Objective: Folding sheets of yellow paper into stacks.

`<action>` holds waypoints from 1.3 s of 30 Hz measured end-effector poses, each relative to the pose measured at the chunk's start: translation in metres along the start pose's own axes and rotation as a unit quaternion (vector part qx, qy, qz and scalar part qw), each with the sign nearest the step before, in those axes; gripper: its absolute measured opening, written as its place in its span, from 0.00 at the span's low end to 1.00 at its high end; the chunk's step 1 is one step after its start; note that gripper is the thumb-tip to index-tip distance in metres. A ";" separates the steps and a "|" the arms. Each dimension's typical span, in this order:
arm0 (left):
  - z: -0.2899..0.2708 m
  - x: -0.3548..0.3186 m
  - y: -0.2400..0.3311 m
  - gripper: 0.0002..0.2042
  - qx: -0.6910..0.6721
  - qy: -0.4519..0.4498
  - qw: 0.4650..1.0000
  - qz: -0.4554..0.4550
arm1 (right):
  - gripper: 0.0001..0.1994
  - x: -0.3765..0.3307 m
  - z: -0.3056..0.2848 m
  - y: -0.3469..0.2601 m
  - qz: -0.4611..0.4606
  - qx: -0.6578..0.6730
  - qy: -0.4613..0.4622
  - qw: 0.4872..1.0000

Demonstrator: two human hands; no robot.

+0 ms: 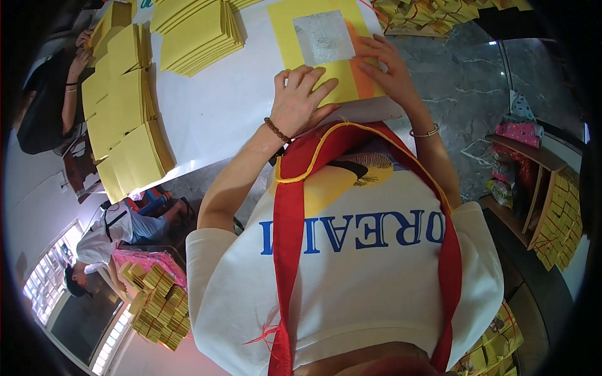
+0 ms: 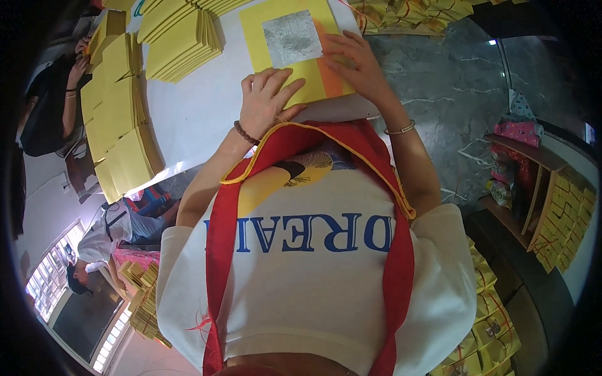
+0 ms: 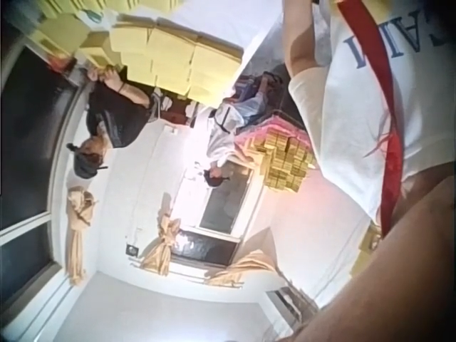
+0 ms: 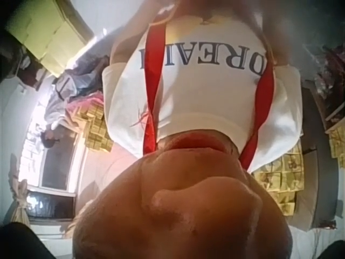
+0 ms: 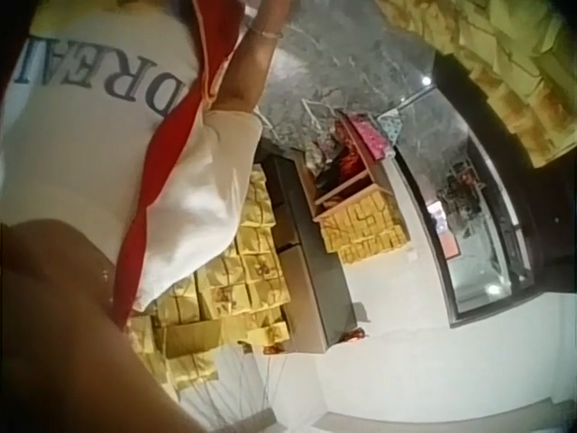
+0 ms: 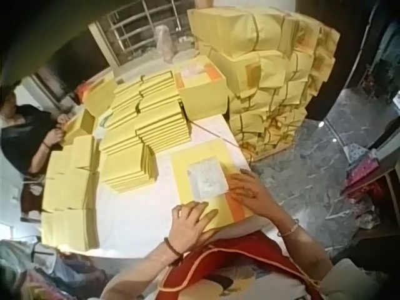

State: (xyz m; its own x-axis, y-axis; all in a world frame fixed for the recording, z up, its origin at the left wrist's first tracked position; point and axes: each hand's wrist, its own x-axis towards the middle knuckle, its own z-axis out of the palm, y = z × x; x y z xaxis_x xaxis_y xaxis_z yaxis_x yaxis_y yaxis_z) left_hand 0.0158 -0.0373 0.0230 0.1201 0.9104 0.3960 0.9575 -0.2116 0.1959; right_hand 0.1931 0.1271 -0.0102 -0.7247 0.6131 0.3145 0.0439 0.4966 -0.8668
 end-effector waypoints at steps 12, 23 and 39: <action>-0.012 0.015 -0.005 0.09 -0.146 0.015 0.989 -0.010 | 0.18 -0.012 -0.006 0.003 0.064 0.095 -0.052 0.992; -0.015 0.024 -0.011 0.08 -0.286 -0.058 0.943 -0.162 | 0.28 -0.016 -0.004 0.013 0.060 0.153 -0.054 0.985; -0.013 0.030 -0.019 0.09 -0.348 -0.108 0.900 -0.240 | 0.22 -0.014 -0.001 -0.005 0.103 0.219 -0.049 0.969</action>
State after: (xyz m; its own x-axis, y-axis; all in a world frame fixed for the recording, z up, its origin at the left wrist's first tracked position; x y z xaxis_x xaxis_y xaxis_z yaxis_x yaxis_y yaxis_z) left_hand -0.0019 -0.0105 0.0425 -0.1439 0.9882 -0.0527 0.5247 0.1213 0.8426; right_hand 0.2041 0.1169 -0.0101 -0.7944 0.5995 0.0975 -0.0853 0.0489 -0.9952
